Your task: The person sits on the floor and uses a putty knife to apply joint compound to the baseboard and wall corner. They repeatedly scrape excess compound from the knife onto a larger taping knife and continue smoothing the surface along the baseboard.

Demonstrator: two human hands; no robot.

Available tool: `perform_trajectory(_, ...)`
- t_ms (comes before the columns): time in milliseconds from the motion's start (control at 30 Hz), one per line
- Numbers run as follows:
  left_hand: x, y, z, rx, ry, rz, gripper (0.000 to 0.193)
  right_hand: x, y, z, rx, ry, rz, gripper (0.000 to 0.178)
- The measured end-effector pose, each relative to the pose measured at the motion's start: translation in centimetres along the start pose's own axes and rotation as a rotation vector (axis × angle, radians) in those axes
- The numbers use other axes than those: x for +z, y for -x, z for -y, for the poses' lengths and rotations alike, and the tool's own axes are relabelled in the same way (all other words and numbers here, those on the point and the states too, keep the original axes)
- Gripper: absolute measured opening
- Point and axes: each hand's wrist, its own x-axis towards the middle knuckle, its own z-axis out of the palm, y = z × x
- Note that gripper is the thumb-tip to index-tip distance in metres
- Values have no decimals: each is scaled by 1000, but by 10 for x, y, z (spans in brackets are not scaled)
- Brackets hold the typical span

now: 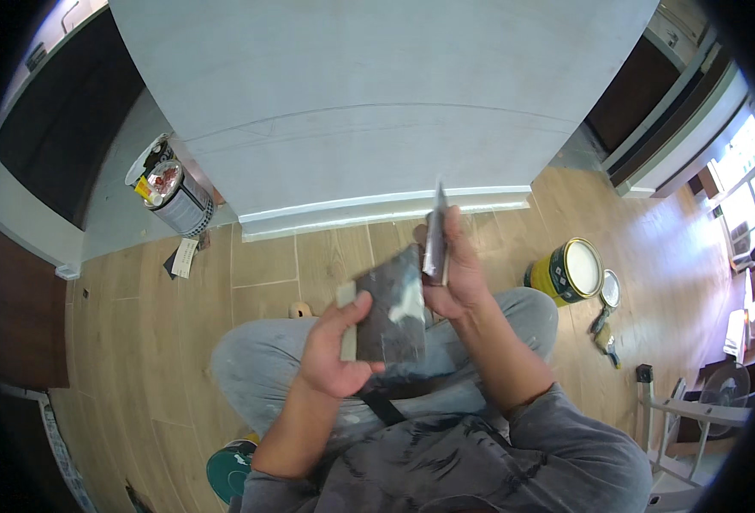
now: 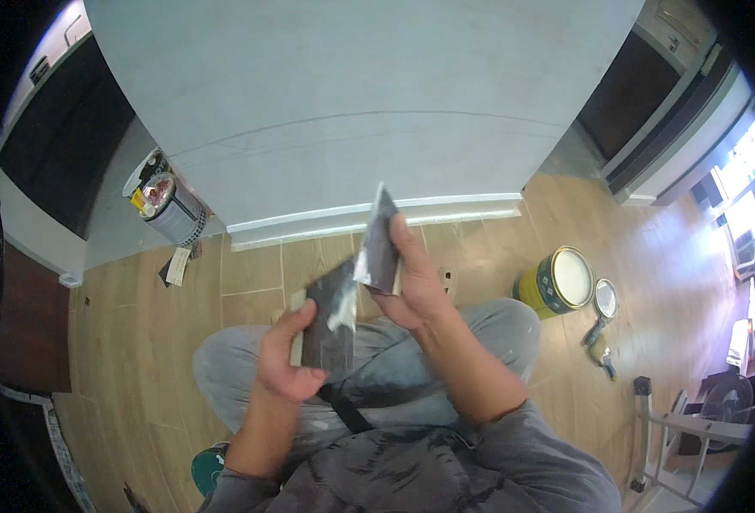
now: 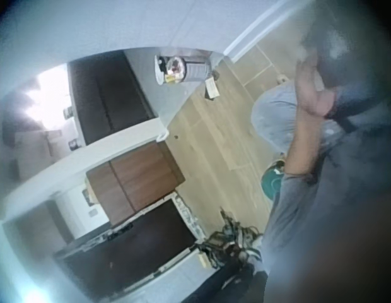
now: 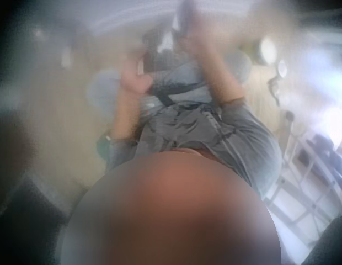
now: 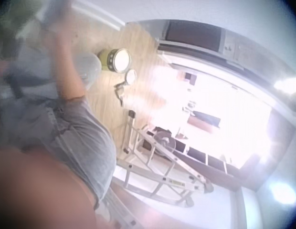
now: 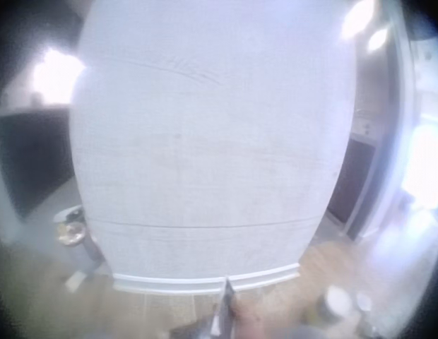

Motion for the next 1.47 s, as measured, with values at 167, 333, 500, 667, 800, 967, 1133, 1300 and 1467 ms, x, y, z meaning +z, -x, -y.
perform_trajectory(167,9,10,-1,-167,159,-79,31,-43,0,23,21,680,670,49)
perform_trajectory(333,17,-7,-25,371,-183,-48,44,-45,20,60,68,541,93,46)
perform_trajectory(500,27,-22,-3,933,-562,-183,54,-1,41,30,-192,508,115,49)
perform_trajectory(667,17,-19,16,1215,-896,-217,51,26,45,17,-245,490,72,54)
perform_trajectory(800,8,-6,24,1210,-1158,-70,50,32,40,22,-336,436,60,55)
perform_trajectory(967,16,6,26,851,-738,-141,48,25,38,33,-550,333,90,53)
perform_trajectory(1133,33,13,5,574,-301,-109,50,17,41,20,-957,828,305,49)
perform_trajectory(1300,38,11,2,551,-277,-172,51,16,40,10,-964,1185,527,49)
perform_trajectory(1467,28,14,-3,614,-371,-156,53,8,38,10,-277,1674,649,41)
